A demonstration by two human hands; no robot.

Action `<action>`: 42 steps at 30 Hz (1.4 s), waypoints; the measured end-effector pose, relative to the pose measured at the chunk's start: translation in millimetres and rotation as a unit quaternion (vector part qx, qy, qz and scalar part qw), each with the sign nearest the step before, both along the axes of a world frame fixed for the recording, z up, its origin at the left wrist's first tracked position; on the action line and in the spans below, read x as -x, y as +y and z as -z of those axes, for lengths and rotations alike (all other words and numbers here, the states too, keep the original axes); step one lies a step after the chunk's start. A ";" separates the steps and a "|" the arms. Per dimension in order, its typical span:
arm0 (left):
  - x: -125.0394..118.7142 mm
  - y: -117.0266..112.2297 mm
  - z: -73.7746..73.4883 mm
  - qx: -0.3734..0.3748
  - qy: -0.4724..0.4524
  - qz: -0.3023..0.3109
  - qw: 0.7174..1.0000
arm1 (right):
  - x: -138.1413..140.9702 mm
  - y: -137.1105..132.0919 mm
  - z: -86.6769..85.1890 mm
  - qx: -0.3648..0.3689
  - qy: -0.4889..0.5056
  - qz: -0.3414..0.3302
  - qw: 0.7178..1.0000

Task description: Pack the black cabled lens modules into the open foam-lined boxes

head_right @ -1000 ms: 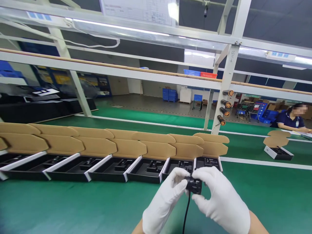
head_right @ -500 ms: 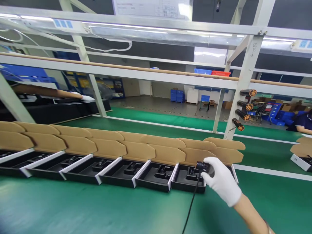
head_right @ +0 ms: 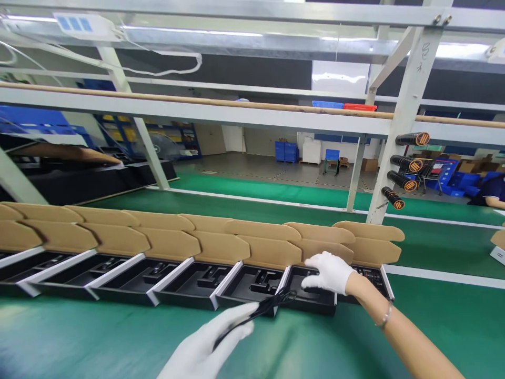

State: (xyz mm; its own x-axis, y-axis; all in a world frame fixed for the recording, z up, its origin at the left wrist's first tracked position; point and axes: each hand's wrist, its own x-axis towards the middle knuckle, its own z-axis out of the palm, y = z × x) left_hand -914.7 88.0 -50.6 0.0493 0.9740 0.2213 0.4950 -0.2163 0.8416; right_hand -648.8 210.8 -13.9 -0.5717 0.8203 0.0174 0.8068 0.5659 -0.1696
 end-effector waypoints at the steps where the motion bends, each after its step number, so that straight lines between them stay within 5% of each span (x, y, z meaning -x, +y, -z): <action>1: -7.1 8.8 -14.1 -0.066 0.037 0.043 0.996 | 4.5 -10.6 -12.9 0.005 0.050 -0.047 0.998; 3: -22.4 27.9 -37.4 -0.221 0.123 0.110 0.961 | 13.8 -31.4 -33.8 0.018 0.126 -0.092 0.988; 6: -49.1 58.6 -52.2 -0.347 0.192 0.033 0.917 | 22.2 -47.5 -44.6 0.011 0.201 0.019 0.979; 8: -68.9 77.2 -47.5 -0.275 0.128 -0.002 0.953 | 20.8 -45.3 -38.6 0.057 0.284 0.086 0.953; 11: -94.8 97.6 -30.0 -0.101 0.020 0.126 0.987 | 10.2 -32.6 -20.8 0.165 0.399 0.079 0.899; 13: -104.8 107.1 -21.2 -0.046 0.023 0.208 0.977 | 0.5 -24.4 -9.5 0.124 0.417 0.109 0.894; 16: -107.4 123.4 -17.7 -0.014 0.085 0.273 0.958 | -14.6 -15.7 3.6 -0.032 0.362 0.165 0.917; 18: -103.9 137.7 -16.6 0.001 0.137 0.310 0.941 | -23.7 -10.6 12.6 -0.067 0.274 0.116 0.952; 21: -95.8 156.3 -5.7 0.011 0.213 0.343 0.915 | -30.9 -1.0 32.0 -0.033 0.072 0.053 0.995; 24: -87.0 159.8 16.8 -0.032 0.277 0.326 0.903 | -26.4 10.3 55.2 -0.013 -0.051 0.062 0.997; 28: -77.2 142.1 47.8 -0.117 0.348 0.302 0.880 | -14.0 18.4 70.5 0.007 -0.092 0.029 0.995; 32: -74.3 126.4 65.7 -0.155 0.399 0.274 0.861 | -22.5 8.9 56.7 0.013 -0.087 -0.016 0.996; 36: -75.8 125.0 70.7 -0.180 0.419 0.250 0.854 | -65.2 -16.7 54.9 -0.115 -0.064 0.137 0.982; 42: -75.7 124.0 66.9 -0.212 0.405 0.246 0.855 | -177.1 -75.4 114.6 -0.118 -0.122 0.329 0.929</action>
